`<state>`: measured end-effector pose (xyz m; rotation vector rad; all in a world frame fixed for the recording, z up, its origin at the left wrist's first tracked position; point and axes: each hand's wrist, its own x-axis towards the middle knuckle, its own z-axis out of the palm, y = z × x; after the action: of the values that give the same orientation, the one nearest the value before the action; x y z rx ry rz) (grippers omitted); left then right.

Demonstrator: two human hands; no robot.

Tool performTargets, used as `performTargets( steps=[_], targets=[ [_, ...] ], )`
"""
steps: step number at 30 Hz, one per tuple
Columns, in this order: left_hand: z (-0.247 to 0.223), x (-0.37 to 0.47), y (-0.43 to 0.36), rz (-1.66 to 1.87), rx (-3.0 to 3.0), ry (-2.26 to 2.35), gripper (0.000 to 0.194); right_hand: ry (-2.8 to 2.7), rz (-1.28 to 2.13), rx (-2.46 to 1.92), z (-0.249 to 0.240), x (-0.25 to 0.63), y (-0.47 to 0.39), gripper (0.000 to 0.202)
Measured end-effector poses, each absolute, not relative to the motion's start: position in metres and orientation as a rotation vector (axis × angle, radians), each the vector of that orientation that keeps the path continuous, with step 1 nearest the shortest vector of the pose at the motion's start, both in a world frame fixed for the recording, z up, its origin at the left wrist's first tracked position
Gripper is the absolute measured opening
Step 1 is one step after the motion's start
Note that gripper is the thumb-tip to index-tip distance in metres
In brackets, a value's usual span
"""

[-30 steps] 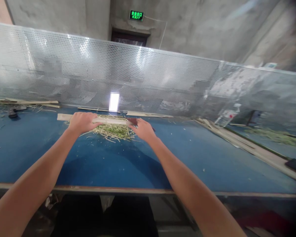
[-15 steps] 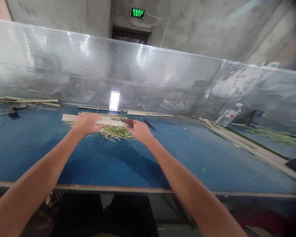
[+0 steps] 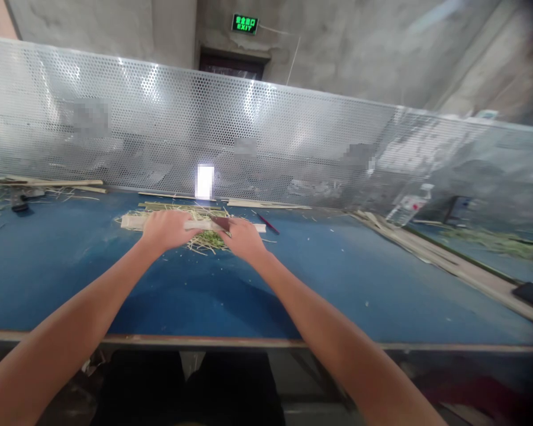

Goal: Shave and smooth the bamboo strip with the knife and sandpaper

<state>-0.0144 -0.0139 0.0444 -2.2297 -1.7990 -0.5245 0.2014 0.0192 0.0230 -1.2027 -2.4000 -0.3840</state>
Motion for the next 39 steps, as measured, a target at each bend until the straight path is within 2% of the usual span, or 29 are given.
performTargets(
  steps=[7, 20, 24, 32, 39],
  targets=[
    [0.042, -0.006, -0.014, -0.495, -2.247, -1.76, 0.068, -2.411, -0.408, -1.11, 0.022, 0.188, 0.009, 0.039],
    [0.052, -0.026, -0.01, -0.375, -2.176, -1.797, 0.071, -2.409, -0.388, -1.297, 0.023, 0.205, 0.03, 0.047],
    [0.053, -0.038, -0.006, -0.368, -2.143, -1.831, 0.077, -2.431, -0.347, -1.374, 0.022, 0.223, 0.044, 0.053],
    [0.057, -0.056, 0.0, -0.346, -2.131, -1.887, 0.088, -2.402, -0.321, -1.411, 0.03, 0.245, 0.052, 0.052],
    [0.062, -0.059, 0.0, -0.369, -2.098, -1.954, 0.084, -2.333, -0.195, -1.405, 0.035, 0.25, 0.048, 0.048]
  ],
)
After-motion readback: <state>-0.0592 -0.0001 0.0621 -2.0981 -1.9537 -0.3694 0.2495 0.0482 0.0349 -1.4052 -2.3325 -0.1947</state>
